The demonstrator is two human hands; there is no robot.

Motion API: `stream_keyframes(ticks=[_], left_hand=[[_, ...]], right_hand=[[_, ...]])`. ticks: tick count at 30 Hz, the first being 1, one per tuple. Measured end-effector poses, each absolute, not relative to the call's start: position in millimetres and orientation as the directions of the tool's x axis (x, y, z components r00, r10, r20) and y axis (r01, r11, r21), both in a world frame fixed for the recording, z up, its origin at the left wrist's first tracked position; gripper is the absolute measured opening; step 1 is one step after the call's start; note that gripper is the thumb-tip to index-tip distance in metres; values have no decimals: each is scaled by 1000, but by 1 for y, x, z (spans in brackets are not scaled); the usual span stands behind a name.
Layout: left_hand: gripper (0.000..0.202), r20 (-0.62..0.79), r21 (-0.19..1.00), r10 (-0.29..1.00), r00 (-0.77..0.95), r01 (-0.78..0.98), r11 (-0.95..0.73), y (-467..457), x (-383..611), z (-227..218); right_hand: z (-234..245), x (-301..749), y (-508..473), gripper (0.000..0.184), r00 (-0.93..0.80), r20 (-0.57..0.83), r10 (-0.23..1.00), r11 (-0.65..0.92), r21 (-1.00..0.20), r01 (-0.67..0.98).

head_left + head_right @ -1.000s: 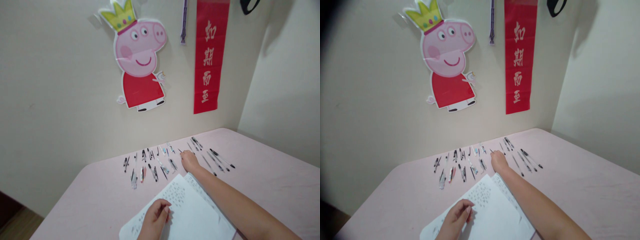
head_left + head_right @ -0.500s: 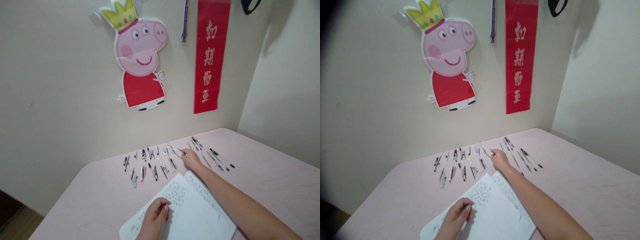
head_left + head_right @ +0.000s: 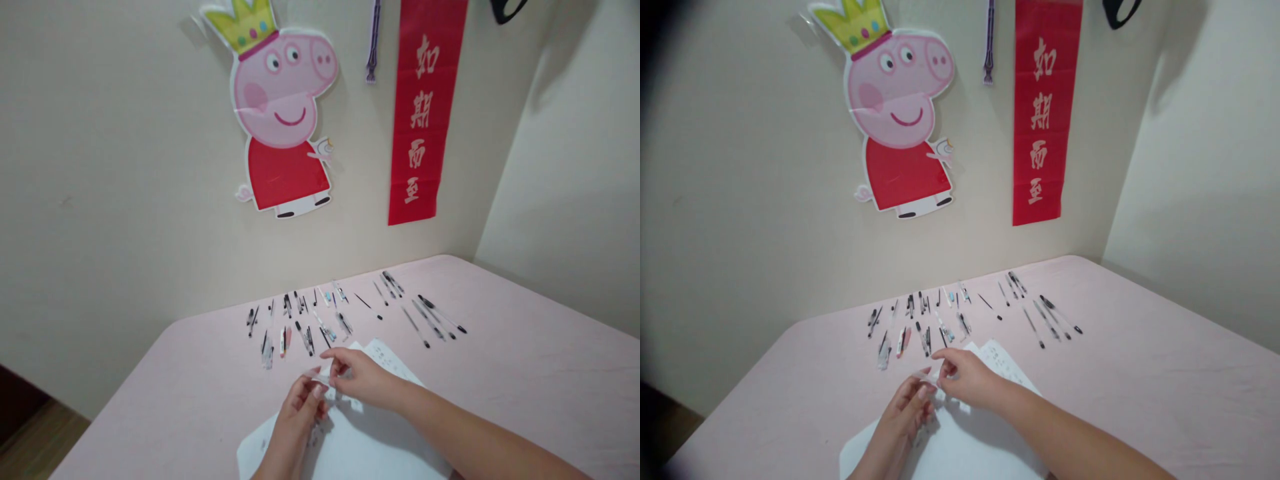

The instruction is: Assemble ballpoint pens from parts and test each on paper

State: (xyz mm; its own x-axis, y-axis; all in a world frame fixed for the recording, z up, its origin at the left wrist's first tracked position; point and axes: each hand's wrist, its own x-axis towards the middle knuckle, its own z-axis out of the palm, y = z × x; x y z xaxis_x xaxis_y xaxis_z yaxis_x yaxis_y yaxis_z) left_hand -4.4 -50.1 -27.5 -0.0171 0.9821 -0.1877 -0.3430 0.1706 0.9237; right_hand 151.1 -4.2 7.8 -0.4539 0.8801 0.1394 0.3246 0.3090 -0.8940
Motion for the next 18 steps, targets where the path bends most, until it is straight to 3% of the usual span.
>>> stream_keyframes(ticks=[7,11,14,18], left_hand=[[37,-252,878,967,-28,-427,217,-59,-5,-6],[33,-255,875,966,-31,-432,217,-58,-7,-6],[32,-257,875,966,-20,-430,224,-58,-7,-7],[33,-270,871,963,-19,-431,235,-59,-7,-4]], right_hand=[[8,157,3,42,-498,159,853,352,-879,322],[3,188,37,26,-274,304,912,408,-722,558],[-7,221,64,26,-78,337,938,277,-595,754],[-22,253,85,31,27,351,936,151,-470,870]])
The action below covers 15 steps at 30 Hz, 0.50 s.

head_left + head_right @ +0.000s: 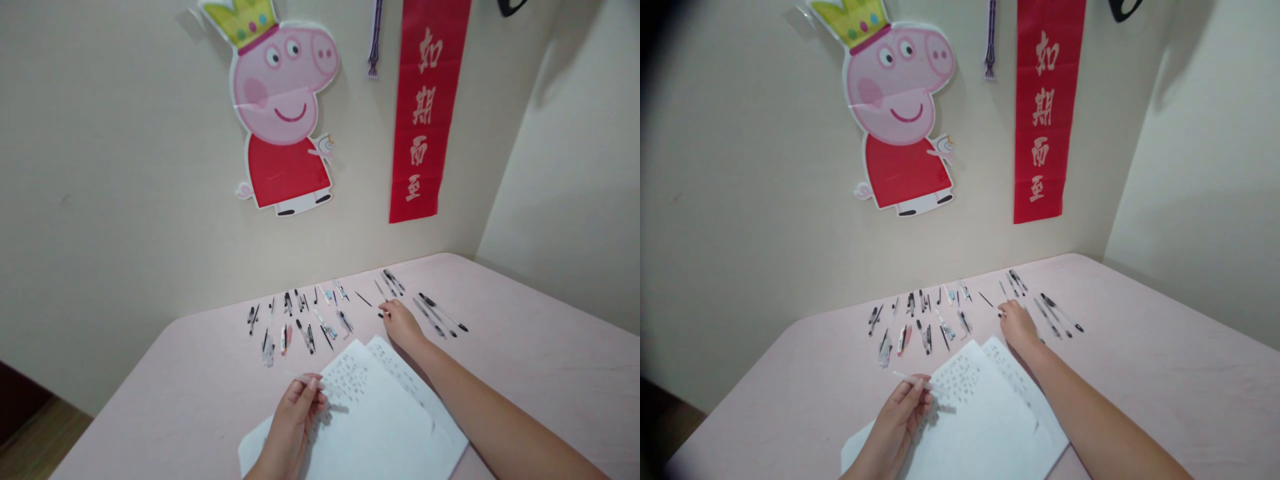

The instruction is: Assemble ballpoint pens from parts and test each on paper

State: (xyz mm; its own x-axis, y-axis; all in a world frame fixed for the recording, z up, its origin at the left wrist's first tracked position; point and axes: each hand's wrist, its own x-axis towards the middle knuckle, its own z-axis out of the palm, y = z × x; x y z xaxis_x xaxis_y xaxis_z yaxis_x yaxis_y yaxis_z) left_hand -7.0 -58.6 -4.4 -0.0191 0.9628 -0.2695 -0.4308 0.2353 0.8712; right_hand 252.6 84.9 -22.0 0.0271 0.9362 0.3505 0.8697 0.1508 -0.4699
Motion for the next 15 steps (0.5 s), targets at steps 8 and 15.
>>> stream_keyframes(ticks=[8,15], left_hand=[[34,-275,872,961,-8,-423,246,-57,-7,-7],[33,-262,874,965,-12,-427,232,-57,-7,-8]], right_hand=[[-35,255,91,39,-31,280,960,144,-396,907],[-34,255,91,35,-29,298,954,177,-482,858]])
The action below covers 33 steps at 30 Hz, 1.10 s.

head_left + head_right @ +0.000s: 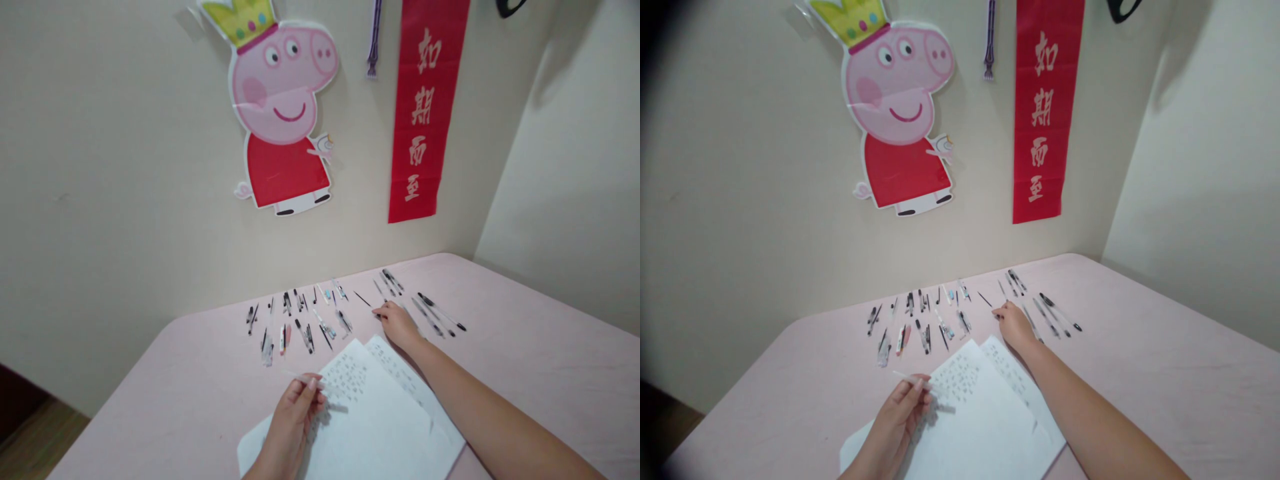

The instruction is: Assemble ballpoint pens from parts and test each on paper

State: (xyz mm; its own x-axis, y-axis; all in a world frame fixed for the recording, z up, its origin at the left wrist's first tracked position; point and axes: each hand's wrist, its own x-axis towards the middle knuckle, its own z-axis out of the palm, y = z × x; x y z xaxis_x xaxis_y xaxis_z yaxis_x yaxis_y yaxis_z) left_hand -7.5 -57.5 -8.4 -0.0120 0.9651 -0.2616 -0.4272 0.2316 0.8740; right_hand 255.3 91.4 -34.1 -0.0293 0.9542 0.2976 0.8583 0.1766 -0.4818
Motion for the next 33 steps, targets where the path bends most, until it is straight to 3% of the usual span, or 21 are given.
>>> stream_keyframes(ticks=[15,27,33], left_hand=[[24,-278,834,960,-19,-500,232,-54,-9,-6],[5,-313,818,946,-85,-530,223,-49,-10,-4],[5,-318,815,945,-78,-532,230,-50,-9,-4]], right_hand=[[-35,258,95,21,3,305,952,147,-466,873],[-40,262,99,31,-28,382,924,189,-388,902],[-38,261,99,23,9,360,933,151,-413,898]])
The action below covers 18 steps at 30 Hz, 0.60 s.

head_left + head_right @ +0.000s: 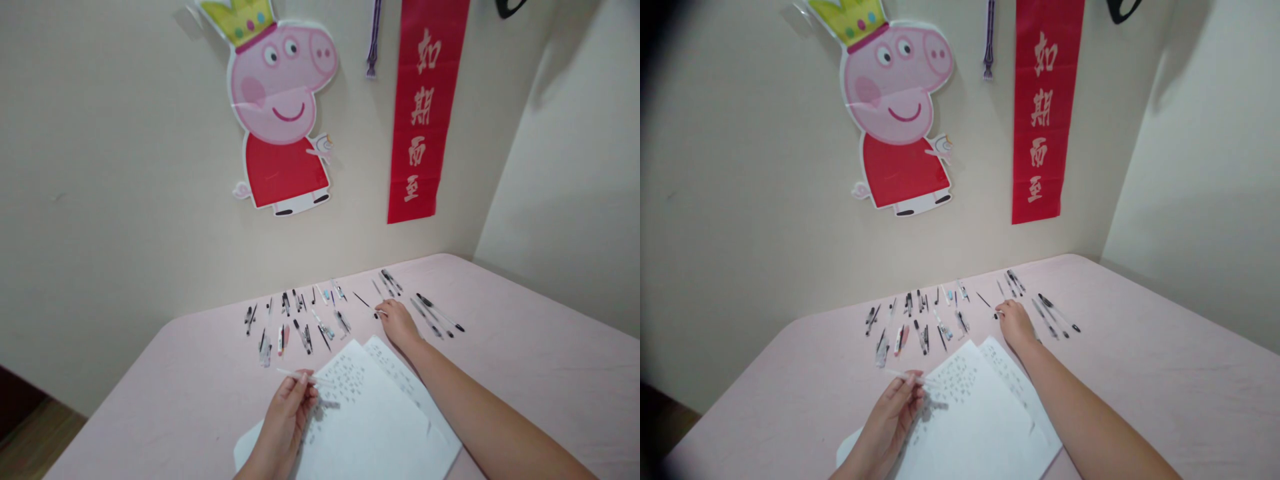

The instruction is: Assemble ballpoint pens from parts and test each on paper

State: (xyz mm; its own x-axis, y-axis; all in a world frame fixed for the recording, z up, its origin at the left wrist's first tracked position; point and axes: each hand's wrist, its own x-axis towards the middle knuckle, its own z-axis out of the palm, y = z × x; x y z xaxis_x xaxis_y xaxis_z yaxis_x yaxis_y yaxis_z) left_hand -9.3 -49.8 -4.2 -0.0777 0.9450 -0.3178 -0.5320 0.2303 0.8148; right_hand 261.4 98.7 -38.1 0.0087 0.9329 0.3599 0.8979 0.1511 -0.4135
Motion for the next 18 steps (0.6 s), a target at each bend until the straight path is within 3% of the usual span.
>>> stream_keyframes(ticks=[9,18], left_hand=[[7,-320,806,945,-69,-544,234,-50,-8,-3],[7,-306,812,948,-91,-545,210,-49,-9,0]], right_hand=[[-32,256,93,14,5,343,939,109,-314,943],[-26,251,97,18,82,310,947,-9,-229,973]])
